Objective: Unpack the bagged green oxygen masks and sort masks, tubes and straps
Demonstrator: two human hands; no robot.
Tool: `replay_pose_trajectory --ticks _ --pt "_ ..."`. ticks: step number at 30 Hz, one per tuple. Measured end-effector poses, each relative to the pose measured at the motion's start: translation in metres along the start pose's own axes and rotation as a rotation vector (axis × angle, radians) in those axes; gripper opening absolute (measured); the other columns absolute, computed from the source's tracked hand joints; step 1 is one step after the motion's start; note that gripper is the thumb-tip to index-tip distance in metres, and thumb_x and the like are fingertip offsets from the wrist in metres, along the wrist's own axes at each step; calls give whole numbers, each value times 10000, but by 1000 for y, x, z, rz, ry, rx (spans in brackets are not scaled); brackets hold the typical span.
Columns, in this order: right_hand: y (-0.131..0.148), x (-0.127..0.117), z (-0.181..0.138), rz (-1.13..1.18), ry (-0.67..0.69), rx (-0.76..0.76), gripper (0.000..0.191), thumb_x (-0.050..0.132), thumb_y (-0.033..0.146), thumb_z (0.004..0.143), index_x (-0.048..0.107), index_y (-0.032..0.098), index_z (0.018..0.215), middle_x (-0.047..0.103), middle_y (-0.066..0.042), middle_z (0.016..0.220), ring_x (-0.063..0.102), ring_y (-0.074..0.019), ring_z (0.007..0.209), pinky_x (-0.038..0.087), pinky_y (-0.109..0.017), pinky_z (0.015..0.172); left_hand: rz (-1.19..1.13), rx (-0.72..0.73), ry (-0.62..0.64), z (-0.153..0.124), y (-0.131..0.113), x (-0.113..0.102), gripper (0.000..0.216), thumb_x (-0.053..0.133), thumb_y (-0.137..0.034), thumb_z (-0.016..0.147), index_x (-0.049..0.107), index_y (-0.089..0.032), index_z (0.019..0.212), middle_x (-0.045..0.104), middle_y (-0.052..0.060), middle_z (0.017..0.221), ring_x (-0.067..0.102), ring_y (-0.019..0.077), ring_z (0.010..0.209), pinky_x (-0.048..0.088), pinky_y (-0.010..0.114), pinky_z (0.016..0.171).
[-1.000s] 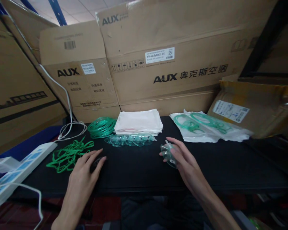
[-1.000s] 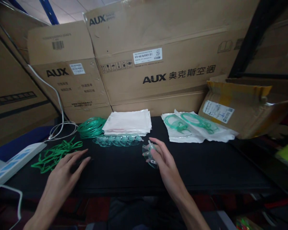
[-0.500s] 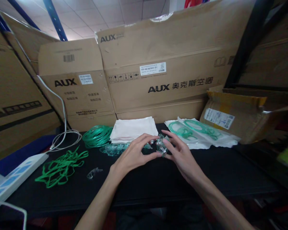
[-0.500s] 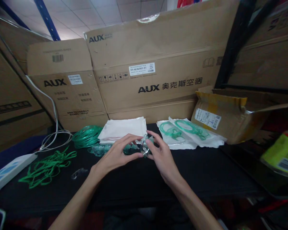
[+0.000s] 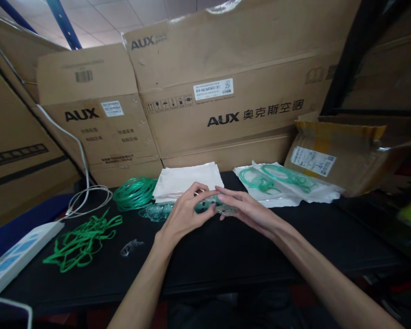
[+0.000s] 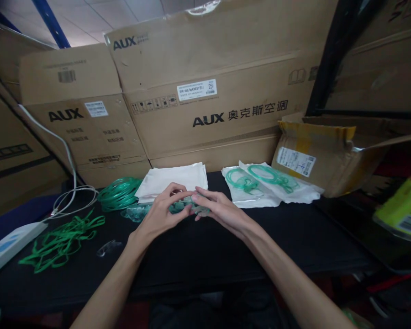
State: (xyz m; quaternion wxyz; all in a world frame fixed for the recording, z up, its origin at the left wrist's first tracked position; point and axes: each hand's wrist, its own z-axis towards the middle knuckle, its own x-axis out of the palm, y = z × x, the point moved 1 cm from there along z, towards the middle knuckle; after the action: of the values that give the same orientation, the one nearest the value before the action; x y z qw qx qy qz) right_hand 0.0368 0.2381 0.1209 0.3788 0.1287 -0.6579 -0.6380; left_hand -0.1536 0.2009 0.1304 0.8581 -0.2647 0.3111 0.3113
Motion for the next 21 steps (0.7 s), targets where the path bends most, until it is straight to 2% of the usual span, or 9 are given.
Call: replay_pose_trajectory --ticks 4,6,8,11,16,21 --pt "-3 -2 1 -92 50 -40 766 842 280 766 485 165 1434 699 -84 1139 702 -164 856 559 -299 742 61 50 -99 1 1 7 162 659 -221 949 745 -210 1086 639 66 1056 656 157 889 550 285 780" --pt "-6 -3 3 -178 -7 -140 691 840 251 746 509 212 1351 667 -58 1167 689 -133 787 553 -292 730 88 15 -163 2 2 9 122 646 -213 957 739 -191 1033 662 55 983 661 149 831 553 270 740" --pt "-9 -3 4 -348 -95 -256 565 805 261 778 532 225 1272 669 -19 1049 665 -122 729 543 -284 703 85 -40 -181 1 2 11 100 638 -176 947 719 -175 1004 684 40 917 669 142 769 555 257 710" --pt "-11 -4 4 -704 -182 -415 528 755 273 832 540 216 1311 654 12 850 646 -153 707 526 -291 659 62 -109 -158 0 2 12 134 631 -111 909 694 -167 1012 713 28 899 681 135 711 561 245 692" --pt "-11 -7 0 -1092 -255 -648 530 712 232 869 567 183 1377 685 -66 1019 631 -172 737 553 -325 696 1 -191 -75 -1 5 11 272 636 -126 927 648 -213 1184 760 24 1037 723 148 785 582 269 785" --pt "-14 -6 -4 -1352 -316 -666 416 683 262 875 625 130 1264 721 -126 1051 705 -284 926 589 -429 845 -52 -151 -34 0 10 12 189 635 -156 951 658 -214 1130 744 30 1089 718 166 912 567 303 887"
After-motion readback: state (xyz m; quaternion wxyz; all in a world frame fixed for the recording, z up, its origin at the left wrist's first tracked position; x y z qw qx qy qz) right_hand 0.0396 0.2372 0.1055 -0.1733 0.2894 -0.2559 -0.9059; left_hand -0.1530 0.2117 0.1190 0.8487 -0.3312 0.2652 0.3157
